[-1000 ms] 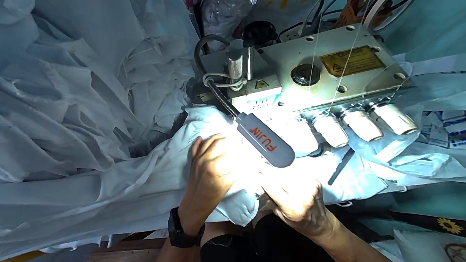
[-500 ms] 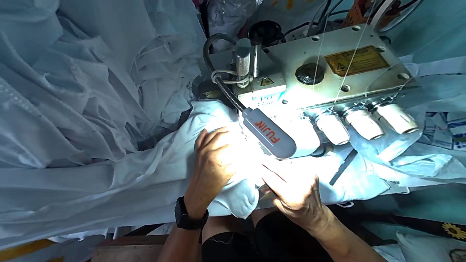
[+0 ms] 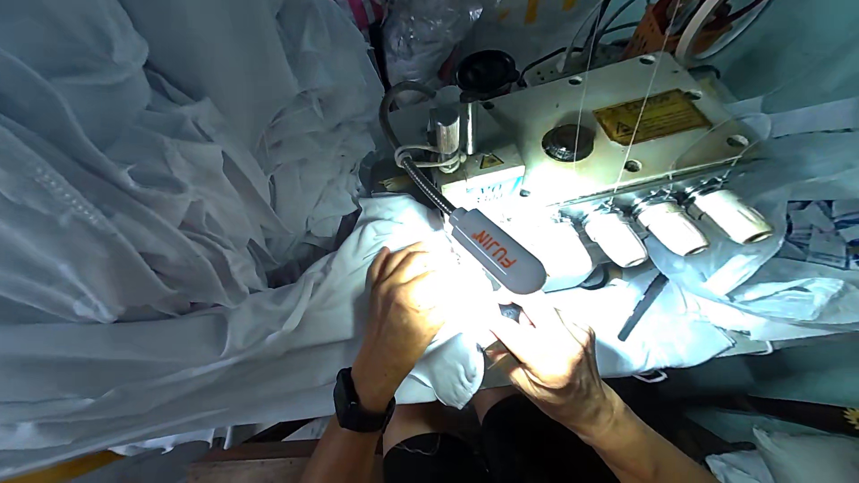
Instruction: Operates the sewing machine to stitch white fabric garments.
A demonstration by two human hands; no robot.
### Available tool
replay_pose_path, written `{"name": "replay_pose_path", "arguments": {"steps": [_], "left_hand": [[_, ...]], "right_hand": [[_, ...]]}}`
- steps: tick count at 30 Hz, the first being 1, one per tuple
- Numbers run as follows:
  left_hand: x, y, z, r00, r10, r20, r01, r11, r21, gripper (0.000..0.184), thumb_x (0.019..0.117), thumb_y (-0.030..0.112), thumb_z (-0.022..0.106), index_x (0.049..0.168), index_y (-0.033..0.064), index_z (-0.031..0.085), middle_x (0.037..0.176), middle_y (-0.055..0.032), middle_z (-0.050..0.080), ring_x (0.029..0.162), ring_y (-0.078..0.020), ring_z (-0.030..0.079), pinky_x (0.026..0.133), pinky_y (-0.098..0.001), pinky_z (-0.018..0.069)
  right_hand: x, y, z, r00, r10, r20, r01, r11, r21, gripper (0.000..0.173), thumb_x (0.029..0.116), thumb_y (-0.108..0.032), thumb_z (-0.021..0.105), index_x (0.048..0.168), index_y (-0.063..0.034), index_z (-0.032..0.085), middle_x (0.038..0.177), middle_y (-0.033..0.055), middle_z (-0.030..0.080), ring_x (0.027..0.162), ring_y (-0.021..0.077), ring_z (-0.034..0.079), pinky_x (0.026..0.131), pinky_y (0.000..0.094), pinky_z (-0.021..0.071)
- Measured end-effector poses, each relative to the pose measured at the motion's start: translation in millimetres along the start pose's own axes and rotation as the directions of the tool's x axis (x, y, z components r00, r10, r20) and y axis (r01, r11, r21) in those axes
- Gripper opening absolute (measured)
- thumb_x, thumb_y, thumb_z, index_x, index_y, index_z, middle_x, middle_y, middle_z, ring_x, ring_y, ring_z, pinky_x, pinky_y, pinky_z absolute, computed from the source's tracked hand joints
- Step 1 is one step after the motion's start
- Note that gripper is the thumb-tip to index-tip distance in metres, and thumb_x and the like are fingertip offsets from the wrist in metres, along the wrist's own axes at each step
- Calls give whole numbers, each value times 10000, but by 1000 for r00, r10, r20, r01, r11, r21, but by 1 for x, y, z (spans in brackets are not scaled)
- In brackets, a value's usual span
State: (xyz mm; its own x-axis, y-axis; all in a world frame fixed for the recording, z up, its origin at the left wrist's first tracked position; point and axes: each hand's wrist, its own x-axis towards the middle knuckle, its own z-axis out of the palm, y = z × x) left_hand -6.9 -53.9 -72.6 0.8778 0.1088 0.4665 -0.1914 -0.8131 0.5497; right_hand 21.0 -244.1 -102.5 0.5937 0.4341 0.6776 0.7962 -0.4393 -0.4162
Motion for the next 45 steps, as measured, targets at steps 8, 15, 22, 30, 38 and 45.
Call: {"name": "replay_pose_path", "arguments": {"steps": [8, 15, 22, 30, 38, 45], "left_hand": [[-2, -1, 0, 999, -21, 35, 22, 1000, -9, 145, 786, 143, 753, 909, 71, 783, 1067, -60, 749, 1208, -194, 640, 1144, -468, 370], [-2, -4, -1, 998, 0, 64, 1, 1000, -1, 98, 801, 151, 744, 854, 76, 777, 1052, -55, 751, 1227, -205, 631, 1150, -478, 369], [26, -14, -6, 995, 80, 66, -78, 997, -27, 123, 879, 106, 667, 911, 58, 775, 1052, -76, 743, 1185, -224, 638, 1098, -442, 402], [74, 6, -27, 992, -117, -39, 112, 987, -114, 100, 842, -88, 704, 917, -155, 709, 998, -244, 707, 960, -207, 634, 867, -235, 479], [-6, -4, -4, 923, -328, -200, 321, 945, -68, 242, 898, 131, 716, 1073, -35, 689, 1238, -170, 632, 1150, -189, 612, 948, -326, 519], [11, -13, -37, 933, -358, -46, 357, 934, -36, 549, 1025, 210, 587, 1493, -24, 421, 1537, -238, 439, 1382, -335, 490, 1061, -468, 482]], "right_hand": [[-1, 1, -1, 1000, 8, 7, -8, 1000, 16, 243, 995, -256, 569, 930, -127, 764, 909, 152, 703, 658, 174, 567, 573, 271, 411], [0, -4, -6, 999, 28, 29, -27, 999, -20, 231, 993, -237, 568, 961, -131, 771, 959, 161, 714, 685, 180, 584, 584, 272, 419], [6, -5, -1, 995, 81, 64, -79, 996, -36, 274, 991, -269, 563, 1002, -117, 791, 980, 183, 725, 692, 214, 633, 581, 295, 466], [-3, -13, -1, 993, 116, -35, -111, 988, 108, 214, 976, -202, 643, 965, -22, 757, 931, 173, 674, 765, 127, 580, 695, 159, 453], [-11, 6, -22, 985, 162, 51, -168, 979, 120, 538, 1023, -482, 543, 681, -69, 587, 570, 52, 545, 513, 124, 504, 491, 263, 369], [13, -8, -26, 949, 271, 158, -276, 961, 10, 406, 1001, -359, 561, 1026, 21, 702, 793, 128, 669, 638, 182, 602, 577, 294, 476]]}}
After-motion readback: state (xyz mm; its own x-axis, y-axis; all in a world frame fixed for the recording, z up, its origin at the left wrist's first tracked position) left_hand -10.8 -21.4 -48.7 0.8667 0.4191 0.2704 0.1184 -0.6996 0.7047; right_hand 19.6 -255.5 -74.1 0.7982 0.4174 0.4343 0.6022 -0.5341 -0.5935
